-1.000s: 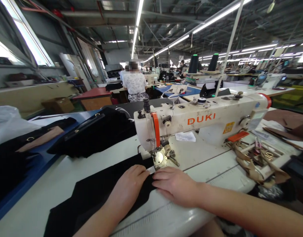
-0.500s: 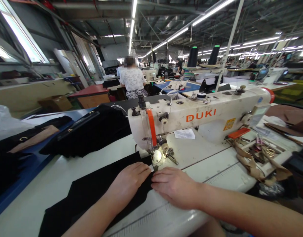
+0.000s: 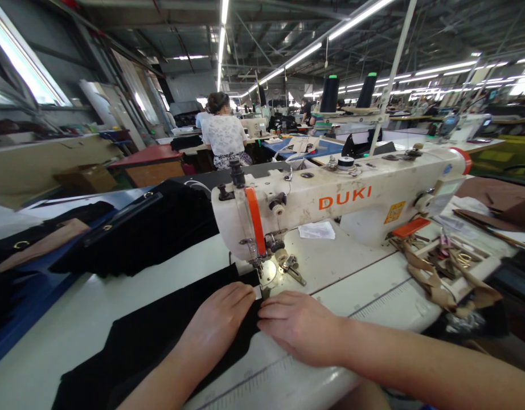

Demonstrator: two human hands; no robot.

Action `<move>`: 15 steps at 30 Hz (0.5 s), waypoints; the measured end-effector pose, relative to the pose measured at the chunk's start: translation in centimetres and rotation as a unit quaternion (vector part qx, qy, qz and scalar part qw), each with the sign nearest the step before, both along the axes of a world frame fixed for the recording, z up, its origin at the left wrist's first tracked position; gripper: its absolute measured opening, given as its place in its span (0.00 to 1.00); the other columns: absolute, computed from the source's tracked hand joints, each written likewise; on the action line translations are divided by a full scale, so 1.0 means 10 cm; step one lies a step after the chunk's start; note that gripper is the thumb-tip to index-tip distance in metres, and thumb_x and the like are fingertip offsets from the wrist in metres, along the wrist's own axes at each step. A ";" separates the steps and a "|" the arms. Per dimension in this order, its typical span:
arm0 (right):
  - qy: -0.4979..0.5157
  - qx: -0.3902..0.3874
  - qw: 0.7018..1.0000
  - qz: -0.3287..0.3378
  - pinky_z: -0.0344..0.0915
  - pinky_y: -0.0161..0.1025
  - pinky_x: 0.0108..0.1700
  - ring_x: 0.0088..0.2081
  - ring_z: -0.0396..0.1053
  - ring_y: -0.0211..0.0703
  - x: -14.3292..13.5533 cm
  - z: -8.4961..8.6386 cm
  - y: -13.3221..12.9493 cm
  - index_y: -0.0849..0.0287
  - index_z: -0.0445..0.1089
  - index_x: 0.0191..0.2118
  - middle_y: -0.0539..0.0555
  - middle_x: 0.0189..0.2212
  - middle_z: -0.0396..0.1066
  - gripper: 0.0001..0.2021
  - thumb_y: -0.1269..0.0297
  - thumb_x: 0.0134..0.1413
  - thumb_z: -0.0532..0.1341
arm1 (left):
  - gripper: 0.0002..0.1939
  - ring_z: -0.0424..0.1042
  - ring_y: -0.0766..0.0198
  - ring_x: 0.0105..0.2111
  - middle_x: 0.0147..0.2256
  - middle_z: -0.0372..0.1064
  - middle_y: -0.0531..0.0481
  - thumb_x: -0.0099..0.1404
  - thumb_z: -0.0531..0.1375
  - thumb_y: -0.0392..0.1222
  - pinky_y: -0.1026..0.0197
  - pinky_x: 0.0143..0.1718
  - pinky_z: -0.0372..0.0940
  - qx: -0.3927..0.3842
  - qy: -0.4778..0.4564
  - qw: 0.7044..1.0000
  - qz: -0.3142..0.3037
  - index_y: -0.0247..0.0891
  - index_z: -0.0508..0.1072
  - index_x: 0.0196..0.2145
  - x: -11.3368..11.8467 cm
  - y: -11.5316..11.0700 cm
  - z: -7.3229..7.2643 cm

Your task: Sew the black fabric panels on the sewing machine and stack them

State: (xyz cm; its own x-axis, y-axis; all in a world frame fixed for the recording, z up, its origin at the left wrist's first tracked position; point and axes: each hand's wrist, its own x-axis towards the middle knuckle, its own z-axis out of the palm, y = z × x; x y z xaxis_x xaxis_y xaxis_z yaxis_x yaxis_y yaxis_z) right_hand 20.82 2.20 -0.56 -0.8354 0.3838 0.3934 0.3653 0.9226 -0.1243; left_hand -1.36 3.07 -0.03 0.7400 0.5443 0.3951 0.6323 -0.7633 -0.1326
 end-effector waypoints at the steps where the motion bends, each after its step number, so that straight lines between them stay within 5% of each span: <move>1: 0.001 0.000 1.000 -0.001 0.64 0.41 0.51 0.48 0.68 0.44 0.00 0.00 0.00 0.63 0.72 0.46 0.57 0.45 0.74 0.11 0.69 0.65 0.53 | 0.19 0.75 0.58 0.42 0.41 0.76 0.45 0.66 0.46 0.27 0.53 0.48 0.71 0.003 -0.001 1.000 0.003 0.35 0.74 0.44 0.00 0.00 -0.01; 15: 0.010 -0.013 1.000 -0.002 0.63 0.39 0.52 0.47 0.68 0.44 0.00 0.02 0.01 0.62 0.73 0.44 0.56 0.44 0.74 0.12 0.69 0.64 0.52 | 0.20 0.75 0.57 0.42 0.40 0.76 0.44 0.68 0.44 0.27 0.53 0.47 0.71 0.042 0.012 0.999 0.005 0.33 0.74 0.43 0.01 -0.02 -0.01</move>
State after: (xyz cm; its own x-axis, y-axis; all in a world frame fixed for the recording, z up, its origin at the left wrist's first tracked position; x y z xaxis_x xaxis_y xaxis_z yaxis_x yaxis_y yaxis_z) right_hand 20.80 2.31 -0.34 -0.8262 0.3969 0.3999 0.3656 0.9177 -0.1555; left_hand -1.30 2.90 -0.11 0.7450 0.5171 0.4214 0.6353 -0.7426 -0.2118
